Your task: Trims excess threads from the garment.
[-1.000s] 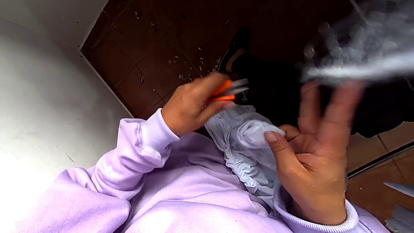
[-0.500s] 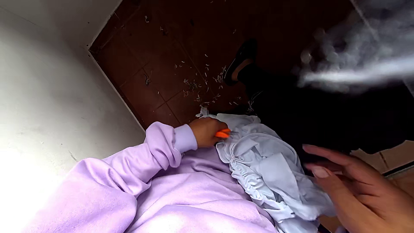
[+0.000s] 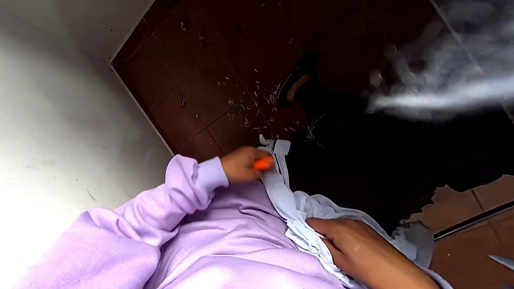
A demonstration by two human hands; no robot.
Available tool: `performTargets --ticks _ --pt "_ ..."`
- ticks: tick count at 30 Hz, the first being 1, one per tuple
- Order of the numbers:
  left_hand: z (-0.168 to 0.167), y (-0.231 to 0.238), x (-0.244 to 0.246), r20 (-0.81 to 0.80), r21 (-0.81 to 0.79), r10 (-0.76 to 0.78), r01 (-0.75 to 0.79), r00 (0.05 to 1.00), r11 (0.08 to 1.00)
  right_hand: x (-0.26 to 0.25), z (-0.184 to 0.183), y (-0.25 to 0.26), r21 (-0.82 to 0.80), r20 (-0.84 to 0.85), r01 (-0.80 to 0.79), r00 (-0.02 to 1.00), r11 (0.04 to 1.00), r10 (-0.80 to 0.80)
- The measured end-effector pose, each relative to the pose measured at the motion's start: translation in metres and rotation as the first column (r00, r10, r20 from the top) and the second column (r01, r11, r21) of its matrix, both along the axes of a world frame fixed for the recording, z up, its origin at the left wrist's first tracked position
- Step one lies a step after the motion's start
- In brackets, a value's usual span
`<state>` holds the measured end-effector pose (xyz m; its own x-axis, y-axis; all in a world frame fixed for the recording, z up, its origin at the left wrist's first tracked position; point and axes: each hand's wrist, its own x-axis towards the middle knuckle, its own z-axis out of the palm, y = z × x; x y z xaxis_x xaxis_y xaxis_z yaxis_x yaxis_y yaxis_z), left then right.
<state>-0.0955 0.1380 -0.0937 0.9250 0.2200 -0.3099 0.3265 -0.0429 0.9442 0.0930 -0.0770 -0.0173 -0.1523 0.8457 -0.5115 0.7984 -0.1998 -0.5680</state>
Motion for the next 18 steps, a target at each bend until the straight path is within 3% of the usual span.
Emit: performTargets --ticks 2,4,7,10,12,15,18 --pt "-0.037 0.019 0.006 -0.299 -0.003 0.166 -0.175 0.94 0.985 0.005 0.012 0.002 -0.097 -0.018 -0.031 0.999 0.995 0.03" --pt "-0.069 0.029 0.017 -0.447 -0.006 0.266 -0.3 0.854 0.954 0.003 0.016 0.001 -0.052 0.027 -0.018 0.999 0.998 0.02" --pt "-0.075 0.023 0.035 -0.325 0.07 0.329 -0.324 0.887 0.943 -0.002 0.015 -0.007 0.131 0.163 0.06 0.983 0.989 -0.082" --pt "-0.047 0.013 0.045 -0.121 0.172 0.105 -0.083 0.987 0.982 0.003 0.032 -0.011 0.119 0.228 0.179 0.952 0.977 -0.202" --pt "-0.041 0.01 0.045 -0.158 0.136 -0.029 0.051 0.987 0.989 0.011 0.044 -0.015 0.014 0.273 0.24 0.933 0.971 -0.235" --pt "-0.049 0.015 0.036 -0.284 -0.024 -0.042 0.036 0.958 0.999 0.023 0.052 -0.019 -0.101 0.297 0.287 0.922 0.953 -0.247" --pt "-0.049 0.011 0.023 -0.207 0.01 0.004 -0.002 0.978 1.0 0.027 0.052 -0.013 0.046 0.196 0.313 0.928 0.949 -0.316"
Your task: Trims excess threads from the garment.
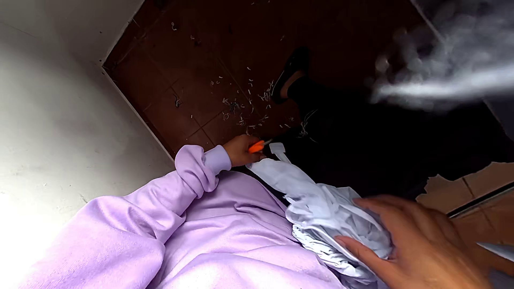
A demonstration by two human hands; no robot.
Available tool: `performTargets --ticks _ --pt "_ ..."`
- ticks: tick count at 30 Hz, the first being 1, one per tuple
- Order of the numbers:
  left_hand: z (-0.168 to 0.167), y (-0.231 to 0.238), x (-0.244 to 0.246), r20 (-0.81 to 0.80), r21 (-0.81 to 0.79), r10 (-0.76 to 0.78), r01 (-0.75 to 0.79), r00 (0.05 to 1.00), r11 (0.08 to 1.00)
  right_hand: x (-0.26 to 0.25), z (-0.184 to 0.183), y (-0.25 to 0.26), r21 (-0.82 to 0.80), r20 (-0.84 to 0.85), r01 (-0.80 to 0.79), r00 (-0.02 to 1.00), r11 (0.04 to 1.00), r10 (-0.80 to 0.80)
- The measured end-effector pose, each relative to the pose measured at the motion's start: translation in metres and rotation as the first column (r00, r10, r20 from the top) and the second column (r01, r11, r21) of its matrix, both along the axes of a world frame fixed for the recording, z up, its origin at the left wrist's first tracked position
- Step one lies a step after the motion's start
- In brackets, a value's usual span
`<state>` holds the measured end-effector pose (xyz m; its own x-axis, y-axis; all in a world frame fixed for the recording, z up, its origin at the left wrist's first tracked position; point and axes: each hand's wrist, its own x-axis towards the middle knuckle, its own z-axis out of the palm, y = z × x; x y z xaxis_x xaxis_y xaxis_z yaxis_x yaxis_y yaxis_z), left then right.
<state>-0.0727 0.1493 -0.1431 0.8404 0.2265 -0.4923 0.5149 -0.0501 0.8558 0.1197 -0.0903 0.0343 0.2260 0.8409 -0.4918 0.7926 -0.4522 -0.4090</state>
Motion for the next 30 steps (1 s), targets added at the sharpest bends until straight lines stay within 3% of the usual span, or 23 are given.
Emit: performTargets --ticks 3,6,9,11,12,15,17,23,30 --pt "0.022 -0.02 -0.014 0.298 0.322 0.086 -0.185 0.951 0.928 -0.003 -0.017 0.022 0.251 -0.212 0.18 0.969 0.951 -0.127" --pt "0.057 -0.038 -0.019 0.646 0.416 0.042 -0.398 0.762 0.817 -0.016 -0.037 0.055 0.267 -0.437 0.366 0.87 0.892 -0.226" --pt "0.093 -0.052 -0.024 0.752 0.477 -0.092 -0.443 0.653 0.76 -0.036 -0.046 0.08 0.137 -0.71 0.495 0.653 0.858 -0.263" --pt "0.106 -0.059 -0.026 0.767 0.499 -0.163 -0.416 0.621 0.76 -0.048 -0.047 0.089 0.078 -0.836 0.621 0.467 0.78 -0.287" --pt "0.108 -0.062 -0.026 0.769 0.504 -0.187 -0.4 0.611 0.766 -0.05 -0.047 0.091 0.097 -0.866 0.668 0.422 0.738 -0.268" --pt "0.109 -0.068 -0.027 0.77 0.487 -0.217 -0.332 0.6 0.808 -0.046 -0.045 0.093 0.246 -0.857 0.731 0.471 0.636 -0.211" --pt "0.111 -0.068 -0.028 0.761 0.463 -0.197 -0.305 0.618 0.832 -0.043 -0.042 0.091 0.273 -0.857 0.738 0.479 0.617 -0.193" --pt "0.12 -0.036 -0.018 0.754 0.269 0.178 -0.544 0.632 0.795 -0.047 -0.036 0.083 0.307 -0.863 0.734 0.483 0.605 -0.149" --pt "0.127 -0.032 -0.001 0.704 0.428 0.031 -0.46 0.709 0.778 -0.054 -0.029 0.082 0.279 -0.865 0.768 0.461 0.577 -0.195"
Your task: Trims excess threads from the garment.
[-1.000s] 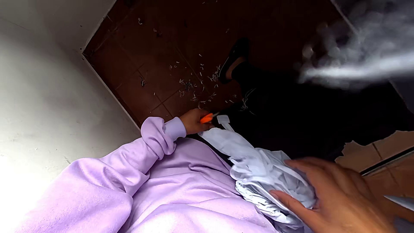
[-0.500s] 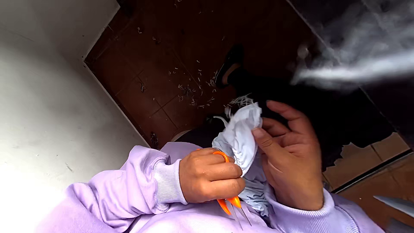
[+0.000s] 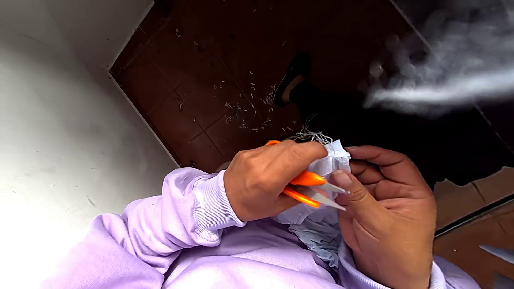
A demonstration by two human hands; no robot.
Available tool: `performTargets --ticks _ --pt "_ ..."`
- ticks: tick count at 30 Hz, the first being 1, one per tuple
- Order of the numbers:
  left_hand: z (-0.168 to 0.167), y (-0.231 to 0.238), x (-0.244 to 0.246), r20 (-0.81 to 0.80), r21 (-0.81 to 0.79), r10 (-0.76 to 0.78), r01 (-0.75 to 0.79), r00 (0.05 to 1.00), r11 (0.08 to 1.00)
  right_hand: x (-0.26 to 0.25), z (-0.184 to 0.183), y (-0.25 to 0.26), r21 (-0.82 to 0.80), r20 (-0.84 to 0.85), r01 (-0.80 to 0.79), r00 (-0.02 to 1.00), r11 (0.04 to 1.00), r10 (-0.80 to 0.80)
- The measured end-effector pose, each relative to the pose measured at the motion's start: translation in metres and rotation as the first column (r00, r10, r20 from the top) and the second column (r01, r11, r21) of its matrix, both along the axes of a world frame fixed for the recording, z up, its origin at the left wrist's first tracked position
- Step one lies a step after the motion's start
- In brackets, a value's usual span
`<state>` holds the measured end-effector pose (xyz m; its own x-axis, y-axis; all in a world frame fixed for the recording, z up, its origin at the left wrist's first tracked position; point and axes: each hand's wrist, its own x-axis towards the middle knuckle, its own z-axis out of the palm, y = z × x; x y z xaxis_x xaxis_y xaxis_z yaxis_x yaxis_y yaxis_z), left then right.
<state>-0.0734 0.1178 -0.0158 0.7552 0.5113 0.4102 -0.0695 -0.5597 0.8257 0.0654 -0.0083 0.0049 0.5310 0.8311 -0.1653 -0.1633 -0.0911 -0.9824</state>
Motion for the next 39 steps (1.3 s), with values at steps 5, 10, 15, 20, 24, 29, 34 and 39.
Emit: performTargets --ticks 5,10,15,20,24,29,34,39 --pt "-0.004 0.012 0.001 0.045 -0.117 -0.026 0.031 0.999 0.993 0.001 -0.005 -0.003 0.019 0.029 0.022 0.999 1.0 -0.023" --pt "-0.003 0.03 0.004 0.061 -0.335 -0.033 0.051 0.998 0.941 0.006 -0.007 -0.005 0.094 0.135 -0.127 0.984 0.987 0.114" --pt "0.004 0.039 0.012 0.107 -0.324 -0.143 0.171 0.984 0.93 0.017 0.0 -0.006 0.015 0.233 -0.368 0.906 0.93 0.354" --pt "0.006 0.039 0.017 0.092 -0.259 -0.115 0.135 0.989 0.956 0.017 0.002 -0.005 -0.007 0.229 -0.384 0.898 0.923 0.375" --pt "0.003 0.032 0.01 0.078 -0.383 -0.093 0.116 0.993 0.917 0.017 -0.002 -0.006 0.054 0.191 -0.299 0.94 0.953 0.284" --pt "-0.005 0.019 0.005 0.06 -0.604 -0.196 0.192 0.979 0.773 0.019 -0.003 -0.006 0.1 0.196 -0.253 0.953 0.962 0.23" --pt "-0.008 0.016 0.01 0.162 -0.735 -0.238 0.278 0.958 0.618 0.016 -0.001 -0.007 0.109 0.19 -0.205 0.965 0.973 0.182" --pt "-0.003 0.023 0.01 0.184 -0.63 -0.257 0.315 0.949 0.71 0.015 -0.001 -0.008 0.027 0.188 -0.206 0.962 0.978 0.197"
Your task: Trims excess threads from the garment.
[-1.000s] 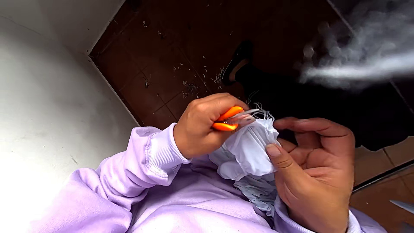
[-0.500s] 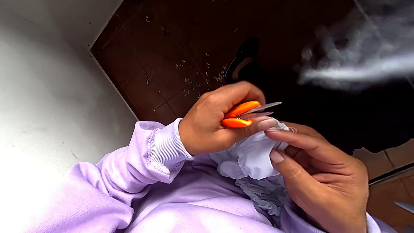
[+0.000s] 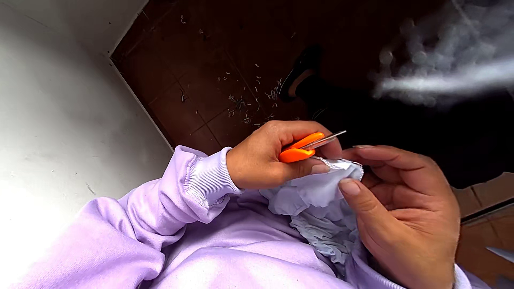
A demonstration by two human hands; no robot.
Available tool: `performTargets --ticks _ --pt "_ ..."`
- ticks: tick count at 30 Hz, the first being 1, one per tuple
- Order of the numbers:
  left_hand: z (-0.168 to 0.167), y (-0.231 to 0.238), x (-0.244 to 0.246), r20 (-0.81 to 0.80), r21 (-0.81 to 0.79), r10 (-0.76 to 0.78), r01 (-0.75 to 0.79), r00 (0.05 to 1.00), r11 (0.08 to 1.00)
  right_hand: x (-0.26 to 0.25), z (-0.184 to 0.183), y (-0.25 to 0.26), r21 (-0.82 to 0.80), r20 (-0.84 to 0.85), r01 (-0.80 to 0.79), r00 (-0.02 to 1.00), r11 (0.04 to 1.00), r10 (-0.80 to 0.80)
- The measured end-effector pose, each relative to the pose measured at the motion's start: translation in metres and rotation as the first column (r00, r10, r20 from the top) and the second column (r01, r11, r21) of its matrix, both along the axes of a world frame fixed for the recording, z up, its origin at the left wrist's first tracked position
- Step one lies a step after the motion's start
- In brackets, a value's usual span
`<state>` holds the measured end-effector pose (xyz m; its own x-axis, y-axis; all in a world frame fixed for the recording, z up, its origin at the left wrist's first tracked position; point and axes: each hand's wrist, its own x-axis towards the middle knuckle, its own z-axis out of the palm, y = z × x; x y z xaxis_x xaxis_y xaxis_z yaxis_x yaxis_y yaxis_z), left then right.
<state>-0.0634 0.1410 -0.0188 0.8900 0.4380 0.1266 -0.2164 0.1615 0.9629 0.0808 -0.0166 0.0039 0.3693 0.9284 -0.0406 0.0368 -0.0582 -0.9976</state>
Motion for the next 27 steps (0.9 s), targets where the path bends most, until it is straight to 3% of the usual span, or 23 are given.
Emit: performTargets --ticks 8,13,20,23,27 --pt "0.001 0.005 0.004 0.019 0.303 -0.009 0.002 1.0 0.953 -0.001 0.002 0.002 0.004 0.121 0.075 0.99 0.997 -0.075" --pt "0.001 0.007 0.008 0.018 0.33 0.014 -0.019 1.0 0.944 -0.002 0.0 0.003 0.061 0.112 0.072 0.991 0.996 -0.079" --pt "0.001 0.008 0.013 -0.014 0.424 -0.014 0.018 1.0 0.906 0.01 0.006 0.001 -0.082 0.169 -0.206 0.961 0.975 0.217" --pt "-0.001 0.005 0.013 -0.018 0.397 0.001 0.006 1.0 0.918 0.013 0.007 0.0 -0.124 0.142 -0.223 0.96 0.967 0.24" --pt "0.004 0.004 0.004 -0.112 0.219 0.04 -0.015 0.993 0.976 0.011 0.005 -0.003 -0.11 -0.009 -0.136 0.991 0.985 0.135"
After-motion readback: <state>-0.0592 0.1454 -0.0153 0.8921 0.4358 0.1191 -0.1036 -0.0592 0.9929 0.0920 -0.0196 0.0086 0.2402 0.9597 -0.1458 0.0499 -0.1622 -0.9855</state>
